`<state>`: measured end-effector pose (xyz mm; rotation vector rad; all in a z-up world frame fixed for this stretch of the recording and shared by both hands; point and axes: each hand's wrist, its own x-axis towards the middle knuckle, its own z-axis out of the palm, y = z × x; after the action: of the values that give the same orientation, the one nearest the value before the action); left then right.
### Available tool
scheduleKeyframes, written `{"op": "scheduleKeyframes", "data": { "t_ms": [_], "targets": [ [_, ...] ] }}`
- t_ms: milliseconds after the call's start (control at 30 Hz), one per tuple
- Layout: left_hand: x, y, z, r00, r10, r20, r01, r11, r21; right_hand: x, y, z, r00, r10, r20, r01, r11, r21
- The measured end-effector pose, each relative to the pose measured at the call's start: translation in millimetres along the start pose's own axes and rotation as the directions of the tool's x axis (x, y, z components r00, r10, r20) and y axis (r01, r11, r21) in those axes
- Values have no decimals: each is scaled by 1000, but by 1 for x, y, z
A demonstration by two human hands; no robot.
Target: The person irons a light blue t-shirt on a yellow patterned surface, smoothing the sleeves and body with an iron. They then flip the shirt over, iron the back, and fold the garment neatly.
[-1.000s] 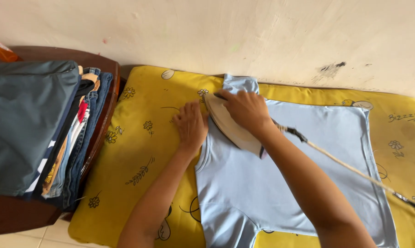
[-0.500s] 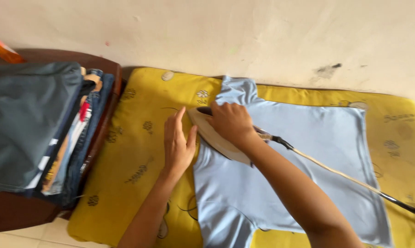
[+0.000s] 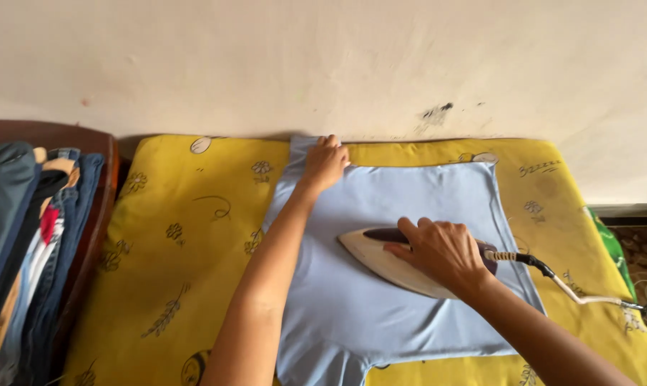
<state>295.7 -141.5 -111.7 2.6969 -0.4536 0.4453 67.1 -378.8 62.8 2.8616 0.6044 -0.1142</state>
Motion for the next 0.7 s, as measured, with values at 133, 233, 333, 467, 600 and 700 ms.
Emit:
{"op": "scheduleKeyframes", "data": {
  "t_ms": [133,233,333,467,600,700],
  "targets": [
    [-5,-12,-9,999,-32,-7,31,999,-17,75,33,16,983,105,-148,-103,994,22],
    [-5,-15,-6,996,-83,-14,83,996,-38,134,48,15,968,190,-161,-189,982,23],
    [-8,-14,-13,993,-109,49,112,992,-53,140,48,8,972,201,-118,-197,979,47],
    [-12,-18,-8,999,-48,-25,46,996,-73,59,37,-7,976,181,119,-193,976,102],
    [-12,-18,-11,998,-6,-58,2,998,-66,21,77,-3,898,347,269,-362,932,7],
    [-13,-19,-11,999,-33,-22,30,996,-88,42,141,11,861,495,117,-490,869,-69]
  ]
}}
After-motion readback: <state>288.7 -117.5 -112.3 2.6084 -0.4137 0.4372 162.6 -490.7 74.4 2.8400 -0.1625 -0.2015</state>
